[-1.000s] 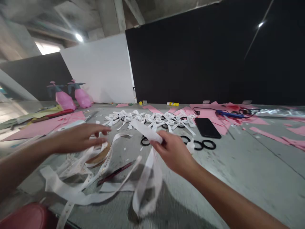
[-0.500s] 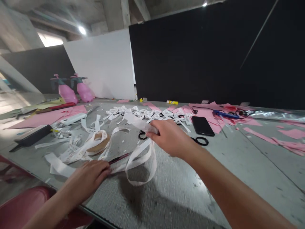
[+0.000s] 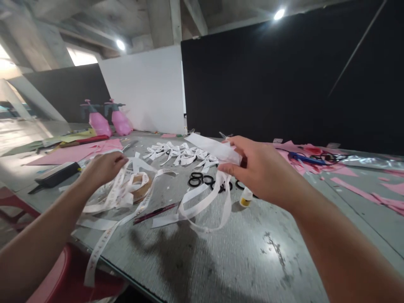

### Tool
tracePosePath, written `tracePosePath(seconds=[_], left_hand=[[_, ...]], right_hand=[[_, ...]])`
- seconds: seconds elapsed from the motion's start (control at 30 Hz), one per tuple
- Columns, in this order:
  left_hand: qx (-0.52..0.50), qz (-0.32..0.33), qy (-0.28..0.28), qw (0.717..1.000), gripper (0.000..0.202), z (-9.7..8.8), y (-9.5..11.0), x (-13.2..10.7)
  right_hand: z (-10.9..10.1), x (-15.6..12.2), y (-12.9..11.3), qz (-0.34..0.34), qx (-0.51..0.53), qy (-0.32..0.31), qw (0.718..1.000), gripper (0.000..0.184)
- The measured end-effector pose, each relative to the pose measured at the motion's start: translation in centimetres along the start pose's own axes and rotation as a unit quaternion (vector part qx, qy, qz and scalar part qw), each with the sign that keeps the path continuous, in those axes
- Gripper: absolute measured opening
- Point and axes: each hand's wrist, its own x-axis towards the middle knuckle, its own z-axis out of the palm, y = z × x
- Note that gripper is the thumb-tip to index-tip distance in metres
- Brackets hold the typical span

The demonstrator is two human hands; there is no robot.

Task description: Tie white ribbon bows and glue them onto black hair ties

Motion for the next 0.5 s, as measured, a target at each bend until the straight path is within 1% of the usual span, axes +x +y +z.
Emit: tracePosePath(seconds=[0.07,0.13,0.2,0.23,0.27,0.33,0.37,0.4,0.43,0.5], left_hand=[[0.012,-0.008,-0.022,1.000,0.037,0.7,-0.5,2.2],[0.021,-0.021,-0.068,0.997,0.031,1.6,-0.8,3.9],[0.028,-0.022,-0.118,0.992,0.023,2.2,-1.0,4.6],[0.030,-0.020,-0.135,0.990,0.026,2.1,-1.0,4.6],[0.034,-0.017,-0.142,0.989,0.033,1.8,-0.7,4.2],[0.032,-0.001,-0.129,0.991,0.051,0.6,0.8,2.3],[0.023,0.020,-0.110,0.993,0.057,-0.2,2.1,0.9],[-0.016,0.063,-0.089,0.994,0.060,-1.1,3.7,-0.7],[-0.075,0.109,-0.086,0.988,0.061,-1.8,5.6,-2.5],[-0.175,0.188,-0.127,0.958,0.068,-2.9,9.9,-6.1]], right_hand=[[-0.5,-0.1,0.2,0.010,0.011,0.019,1.000,0.027],[-0.8,-0.2,0.6,0.000,0.030,0.041,0.999,0.027],[-0.9,-0.2,1.0,-0.036,0.051,0.047,0.997,0.026],[-0.9,-0.3,1.2,-0.059,0.065,0.050,0.995,0.025],[-0.8,-0.2,1.3,-0.082,0.081,0.054,0.992,0.025],[-0.6,-0.2,1.4,-0.123,0.110,0.059,0.985,0.023],[-0.5,-0.2,1.4,-0.138,0.119,0.056,0.982,0.021],[-0.4,-0.2,1.3,-0.148,0.124,0.049,0.980,0.018],[-0.3,-0.1,1.2,-0.153,0.129,0.039,0.979,0.015],[-0.1,-0.1,0.9,-0.145,0.137,0.016,0.980,0.017]])
